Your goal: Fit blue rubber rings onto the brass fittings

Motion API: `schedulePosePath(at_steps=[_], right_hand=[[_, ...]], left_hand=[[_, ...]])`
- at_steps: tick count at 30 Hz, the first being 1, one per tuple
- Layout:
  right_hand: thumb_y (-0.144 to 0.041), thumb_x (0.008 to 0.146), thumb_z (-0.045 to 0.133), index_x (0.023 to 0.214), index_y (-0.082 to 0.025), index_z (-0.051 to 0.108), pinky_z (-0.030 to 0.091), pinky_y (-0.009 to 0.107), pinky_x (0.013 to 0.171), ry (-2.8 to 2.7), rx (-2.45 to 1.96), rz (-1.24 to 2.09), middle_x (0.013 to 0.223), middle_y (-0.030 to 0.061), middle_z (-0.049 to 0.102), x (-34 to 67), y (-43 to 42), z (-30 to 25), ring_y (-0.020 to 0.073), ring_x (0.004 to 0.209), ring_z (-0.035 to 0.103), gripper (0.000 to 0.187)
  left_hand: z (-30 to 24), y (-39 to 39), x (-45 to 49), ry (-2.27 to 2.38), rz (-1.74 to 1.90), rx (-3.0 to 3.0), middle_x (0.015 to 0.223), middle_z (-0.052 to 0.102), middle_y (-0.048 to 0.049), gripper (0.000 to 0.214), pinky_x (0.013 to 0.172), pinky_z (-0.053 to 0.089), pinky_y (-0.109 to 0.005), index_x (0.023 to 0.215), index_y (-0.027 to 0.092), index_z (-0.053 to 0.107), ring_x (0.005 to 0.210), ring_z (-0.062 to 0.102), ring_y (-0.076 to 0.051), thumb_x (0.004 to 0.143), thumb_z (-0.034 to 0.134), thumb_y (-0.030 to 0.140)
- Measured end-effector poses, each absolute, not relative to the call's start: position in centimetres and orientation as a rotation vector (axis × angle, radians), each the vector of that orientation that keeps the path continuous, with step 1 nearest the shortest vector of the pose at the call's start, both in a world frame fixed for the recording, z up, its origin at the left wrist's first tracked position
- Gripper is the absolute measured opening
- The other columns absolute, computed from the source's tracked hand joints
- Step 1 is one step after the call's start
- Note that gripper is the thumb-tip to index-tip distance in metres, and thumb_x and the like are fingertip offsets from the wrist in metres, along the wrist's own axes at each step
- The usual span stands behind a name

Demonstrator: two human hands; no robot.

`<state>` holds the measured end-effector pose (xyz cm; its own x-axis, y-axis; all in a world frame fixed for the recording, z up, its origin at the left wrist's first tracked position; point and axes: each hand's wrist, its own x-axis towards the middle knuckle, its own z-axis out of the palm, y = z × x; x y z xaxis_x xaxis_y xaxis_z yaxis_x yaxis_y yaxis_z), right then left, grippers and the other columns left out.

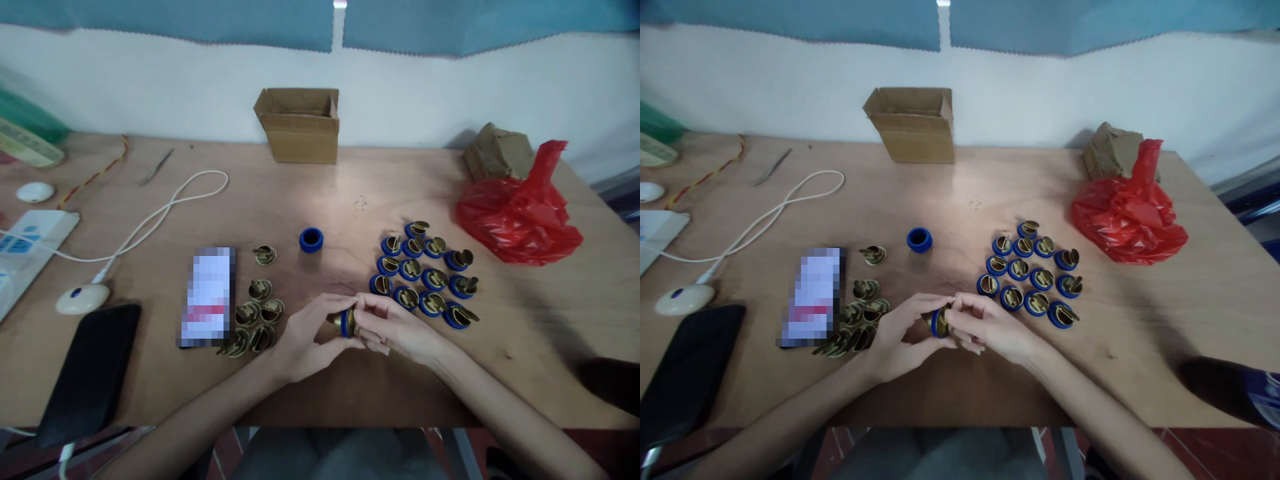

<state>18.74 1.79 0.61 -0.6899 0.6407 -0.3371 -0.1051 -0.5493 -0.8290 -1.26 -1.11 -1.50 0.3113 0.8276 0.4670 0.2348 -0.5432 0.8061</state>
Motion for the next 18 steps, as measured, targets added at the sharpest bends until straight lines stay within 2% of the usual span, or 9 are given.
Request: schedulePosePath(at_steps=[5, 12, 18], right_hand=[[-0.043, 0.095, 0.063, 0.083, -0.019, 0.056, 0.012, 0.019, 0.035, -1.214, -1.027, 2.161, 0.043, -0.0139, 0.037, 18.84, 2.04, 1.69, 0.0032, 0.034, 0.023, 0.028], [-0.043, 0.092, 0.065, 0.081, -0.018, 0.057, 0.012, 0.020, 0.037, -1.188, -1.064, 2.131, 0.044, -0.0127, 0.038, 18.56, 2.00, 1.58, 0.0034, 0.037, 0.024, 0.028], [-0.046, 0.089, 0.066, 0.077, -0.019, 0.054, 0.012, 0.020, 0.038, -1.191, -1.119, 2.110, 0.046, -0.0126, 0.035, 18.41, 1.90, 1.40, 0.0038, 0.039, 0.022, 0.032]], left_hand=[[-0.89, -1.24, -1.01, 1.164, 1.028, 1.779, 0.117, 0.074, -0.0077, 0.052, 0.095, 0.058, -0.036, 0.130, 0.023, 0.057, 0.103, 0.073, -0.022, 0.082, 0.077, 0.024], [-0.79, -1.39, -0.54, 1.164, 0.989, 1.610, 0.105, 0.076, -0.0019, 0.037, 0.086, 0.058, -0.028, 0.116, 0.023, 0.061, 0.094, 0.074, -0.017, 0.081, 0.072, 0.018], [-0.52, -1.29, -0.45, 1.138, 0.978, 1.554, 0.100, 0.077, -0.0012, 0.034, 0.083, 0.056, -0.027, 0.111, 0.022, 0.063, 0.091, 0.074, -0.016, 0.079, 0.070, 0.014]])
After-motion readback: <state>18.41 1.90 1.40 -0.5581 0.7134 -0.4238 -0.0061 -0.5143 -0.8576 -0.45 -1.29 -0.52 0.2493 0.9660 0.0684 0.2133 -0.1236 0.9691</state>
